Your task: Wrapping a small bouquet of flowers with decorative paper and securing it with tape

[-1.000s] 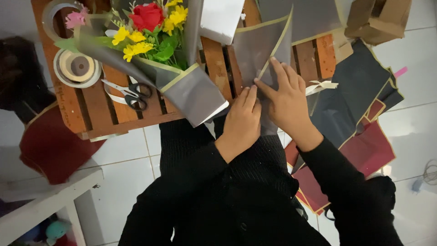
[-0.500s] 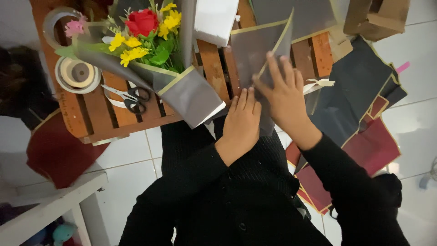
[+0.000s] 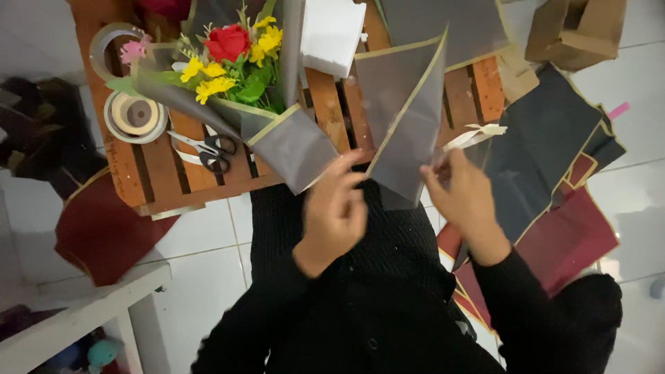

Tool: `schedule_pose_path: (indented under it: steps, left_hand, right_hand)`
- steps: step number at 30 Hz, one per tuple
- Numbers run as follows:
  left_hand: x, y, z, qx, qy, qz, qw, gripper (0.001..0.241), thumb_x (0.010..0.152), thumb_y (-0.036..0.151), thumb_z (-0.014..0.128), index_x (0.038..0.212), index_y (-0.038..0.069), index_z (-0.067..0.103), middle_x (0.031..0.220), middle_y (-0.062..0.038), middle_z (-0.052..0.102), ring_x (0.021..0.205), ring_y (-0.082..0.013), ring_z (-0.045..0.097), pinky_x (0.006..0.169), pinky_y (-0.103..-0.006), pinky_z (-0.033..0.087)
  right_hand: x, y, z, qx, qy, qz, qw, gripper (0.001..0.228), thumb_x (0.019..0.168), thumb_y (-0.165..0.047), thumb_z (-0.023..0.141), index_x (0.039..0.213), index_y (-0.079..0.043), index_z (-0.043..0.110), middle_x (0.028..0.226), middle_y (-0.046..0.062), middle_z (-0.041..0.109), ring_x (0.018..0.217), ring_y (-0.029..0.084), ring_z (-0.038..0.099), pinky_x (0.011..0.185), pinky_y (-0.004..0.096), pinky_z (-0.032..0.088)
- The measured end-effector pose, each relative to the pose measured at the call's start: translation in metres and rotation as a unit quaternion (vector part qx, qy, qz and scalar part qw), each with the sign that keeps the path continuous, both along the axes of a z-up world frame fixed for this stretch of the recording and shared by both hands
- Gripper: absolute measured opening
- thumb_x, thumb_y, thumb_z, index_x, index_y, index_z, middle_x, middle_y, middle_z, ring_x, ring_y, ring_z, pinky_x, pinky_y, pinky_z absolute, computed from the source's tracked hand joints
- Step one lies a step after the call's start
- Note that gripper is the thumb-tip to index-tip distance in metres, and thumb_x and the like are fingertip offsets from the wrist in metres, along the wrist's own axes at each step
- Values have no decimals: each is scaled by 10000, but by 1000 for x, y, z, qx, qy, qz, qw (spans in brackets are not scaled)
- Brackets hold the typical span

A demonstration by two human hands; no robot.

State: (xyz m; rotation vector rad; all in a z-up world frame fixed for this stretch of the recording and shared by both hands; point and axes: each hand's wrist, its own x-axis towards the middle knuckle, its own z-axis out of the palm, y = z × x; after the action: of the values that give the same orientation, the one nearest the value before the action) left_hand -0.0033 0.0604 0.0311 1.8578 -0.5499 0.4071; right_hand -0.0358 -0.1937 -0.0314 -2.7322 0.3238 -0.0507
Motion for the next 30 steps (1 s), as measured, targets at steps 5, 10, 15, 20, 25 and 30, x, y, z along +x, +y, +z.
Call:
schedule_pose_path:
  steps: [5,10,15,20,25,30]
  left_hand:
    - [-27,47,-24,-238,193,195,932,431,871,58,711,1227,65,467,1290,-110,440,1119,-218,475,880,-301,444]
    - [-26,62,-40,-259,240,276,894,643,875,82,814,1288,157,327,1313,-52,347,1118,-172,381,871,-291,341]
    - [-11,58,-30,-449,521,219,692,318,876,291,795,904,231,484,896,84,490,879,-131,523,829,-371,371]
    - [-7,68,-51,-501,543,168,652,398,837,255,850,854,117,477,896,-4,464,960,-249,543,999,-487,389]
    - [-7,69,-72,-476,520,142,694,334,847,179,830,881,127,502,752,34,470,757,-187,603,886,-413,540]
    - [-19,85,-76,-463,534,74,703,316,834,156,698,1137,133,611,1053,-105,662,902,-278,692,808,-488,584]
  right_hand:
    - [-5,8,-20,185,68,-109,974,364,889,-484,791,993,-204,582,833,32,767,812,270,766,702,401,565]
    - [-1,8,-63,379,-1,-171,909,320,901,-201,835,1068,-48,608,894,129,664,718,259,732,622,382,580]
    - [-2,38,-29,558,-44,-186,808,591,881,-83,815,1366,-14,486,1022,85,682,851,140,656,667,256,562]
    - [-7,51,-46,593,-47,-167,786,489,872,-12,781,1305,-31,554,999,94,701,829,150,689,658,263,594]
    - [-3,64,-60,599,-21,-157,785,466,845,-15,804,1259,-29,590,982,107,724,810,165,703,642,288,607]
    - [9,80,-37,598,-12,-131,791,688,817,23,804,1435,-79,520,1070,192,724,901,264,735,769,392,631]
